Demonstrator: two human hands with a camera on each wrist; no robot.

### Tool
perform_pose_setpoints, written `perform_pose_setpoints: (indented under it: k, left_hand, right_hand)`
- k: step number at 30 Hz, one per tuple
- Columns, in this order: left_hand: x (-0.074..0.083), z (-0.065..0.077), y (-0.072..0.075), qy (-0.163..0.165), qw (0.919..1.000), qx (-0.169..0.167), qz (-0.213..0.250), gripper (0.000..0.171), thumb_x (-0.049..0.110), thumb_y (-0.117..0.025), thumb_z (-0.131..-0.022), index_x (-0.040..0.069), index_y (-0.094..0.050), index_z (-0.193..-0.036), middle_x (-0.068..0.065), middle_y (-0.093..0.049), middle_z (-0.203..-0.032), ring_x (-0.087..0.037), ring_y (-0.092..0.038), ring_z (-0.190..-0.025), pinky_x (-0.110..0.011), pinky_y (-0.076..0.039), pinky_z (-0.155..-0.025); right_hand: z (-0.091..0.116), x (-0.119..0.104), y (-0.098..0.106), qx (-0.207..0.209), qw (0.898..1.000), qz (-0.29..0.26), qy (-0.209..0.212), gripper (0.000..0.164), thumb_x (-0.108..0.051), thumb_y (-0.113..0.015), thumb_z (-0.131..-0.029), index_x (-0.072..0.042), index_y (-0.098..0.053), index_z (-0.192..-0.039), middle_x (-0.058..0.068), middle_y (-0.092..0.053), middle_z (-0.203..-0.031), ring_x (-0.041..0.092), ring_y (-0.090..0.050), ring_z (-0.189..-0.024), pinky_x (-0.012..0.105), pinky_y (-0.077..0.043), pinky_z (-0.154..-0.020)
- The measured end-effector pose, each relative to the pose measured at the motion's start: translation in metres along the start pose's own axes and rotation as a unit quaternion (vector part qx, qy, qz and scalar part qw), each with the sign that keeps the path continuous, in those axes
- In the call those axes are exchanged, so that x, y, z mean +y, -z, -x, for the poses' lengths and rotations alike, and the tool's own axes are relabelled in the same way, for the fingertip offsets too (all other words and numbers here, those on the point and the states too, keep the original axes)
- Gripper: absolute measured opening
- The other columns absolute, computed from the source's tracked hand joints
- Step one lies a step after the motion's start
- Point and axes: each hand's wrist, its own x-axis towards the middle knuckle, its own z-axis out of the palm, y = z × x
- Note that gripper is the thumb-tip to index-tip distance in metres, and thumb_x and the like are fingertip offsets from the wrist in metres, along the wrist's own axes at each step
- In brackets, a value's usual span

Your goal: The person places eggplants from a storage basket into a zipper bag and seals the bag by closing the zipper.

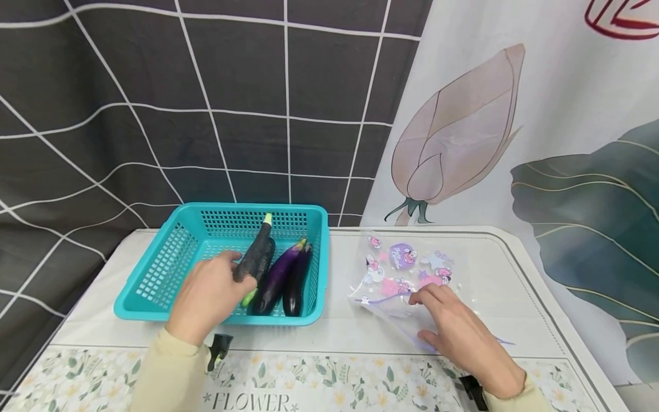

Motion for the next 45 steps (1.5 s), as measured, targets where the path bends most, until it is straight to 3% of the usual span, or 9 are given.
perform_pose_setpoints:
  k: [7, 13, 19, 24, 31, 35, 39, 45]
  left_hand:
    - [0.004, 0.007, -0.004, -0.005, 0.9995, 0.02, 0.025, 0.049, 0.019, -0.065, -0.084, -0.003, -0.061, -0.127, -0.018, -0.07, -0.11, -0.021, -0.054, -0.062, -0.033, -0.039, -0.05]
    - [0.008, 0.012, -0.005, -0.009, 0.9989, 0.036, 0.027, 0.047, 0.018, -0.065, -0.083, -0.001, -0.063, -0.125, -0.015, -0.071, -0.11, -0.023, -0.053, -0.069, -0.033, -0.038, -0.052]
    - [0.016, 0.017, -0.009, -0.005, 0.9981, 0.043, 0.044, 0.044, 0.02, -0.065, -0.084, 0.003, -0.065, -0.125, -0.009, -0.07, -0.094, -0.022, -0.052, -0.065, -0.034, -0.037, -0.052]
    - [0.021, 0.019, -0.014, -0.007, 0.9976, 0.044, 0.054, 0.044, 0.021, -0.066, -0.085, 0.005, -0.065, -0.126, -0.007, -0.066, -0.087, -0.021, -0.05, -0.063, -0.034, -0.037, -0.052]
    - [0.025, 0.026, -0.019, -0.03, 0.9963, 0.057, 0.056, 0.042, 0.021, -0.07, -0.084, 0.009, -0.068, -0.124, -0.008, -0.068, -0.096, -0.022, -0.052, -0.07, -0.034, -0.038, -0.057]
    - [0.029, 0.029, -0.021, -0.039, 0.9955, 0.059, 0.064, 0.041, 0.02, -0.072, -0.083, 0.011, -0.069, -0.123, -0.007, -0.067, -0.094, -0.021, -0.055, -0.075, -0.035, -0.041, -0.061]
    - [0.031, 0.032, -0.024, -0.049, 0.9948, 0.063, 0.063, 0.04, 0.019, -0.072, -0.082, 0.012, -0.07, -0.122, -0.011, -0.069, -0.11, -0.024, -0.058, -0.085, -0.037, -0.044, -0.068]
    - [0.037, 0.033, -0.028, -0.062, 0.9931, 0.064, 0.076, 0.038, 0.019, -0.072, -0.083, 0.015, -0.071, -0.12, -0.01, -0.069, -0.114, -0.025, -0.059, -0.086, -0.037, -0.044, -0.069]
  right_hand:
    - [-0.006, 0.001, 0.003, 0.018, 1.0, 0.0, 0.014, 0.065, 0.0, -0.095, -0.05, -0.007, -0.063, -0.106, 0.001, -0.061, -0.106, 0.021, -0.058, -0.099, 0.04, -0.053, -0.082]
    - [-0.009, 0.001, 0.004, 0.01, 1.0, -0.001, 0.009, 0.064, 0.0, -0.095, -0.052, -0.006, -0.064, -0.107, 0.002, -0.061, -0.107, 0.023, -0.058, -0.101, 0.041, -0.052, -0.085]
    - [-0.01, -0.001, 0.004, -0.015, 1.0, -0.002, -0.004, 0.063, -0.003, -0.096, -0.053, -0.007, -0.065, -0.108, 0.001, -0.061, -0.108, 0.023, -0.058, -0.101, 0.04, -0.052, -0.085]
    - [-0.01, -0.001, 0.004, -0.008, 1.0, 0.0, 0.002, 0.063, -0.002, -0.095, -0.053, -0.007, -0.065, -0.108, 0.001, -0.061, -0.108, 0.022, -0.057, -0.099, 0.04, -0.052, -0.084]
    - [-0.011, 0.0, 0.003, 0.015, 1.0, 0.011, 0.021, 0.057, 0.005, -0.092, -0.056, -0.006, -0.065, -0.106, 0.002, -0.061, -0.106, 0.02, -0.055, -0.097, 0.038, -0.052, -0.08]
    - [-0.011, -0.001, 0.002, 0.013, 1.0, 0.011, 0.024, 0.057, 0.004, -0.091, -0.057, -0.007, -0.064, -0.106, 0.0, -0.06, -0.105, 0.019, -0.054, -0.095, 0.037, -0.051, -0.079]
    - [-0.011, -0.002, 0.001, 0.01, 1.0, 0.012, 0.02, 0.056, 0.003, -0.092, -0.058, -0.007, -0.064, -0.106, 0.0, -0.061, -0.106, 0.02, -0.054, -0.096, 0.037, -0.051, -0.08]
    - [-0.012, -0.002, 0.001, 0.008, 1.0, 0.014, 0.017, 0.057, 0.001, -0.092, -0.059, -0.007, -0.064, -0.108, 0.001, -0.061, -0.108, 0.02, -0.054, -0.098, 0.037, -0.052, -0.082]
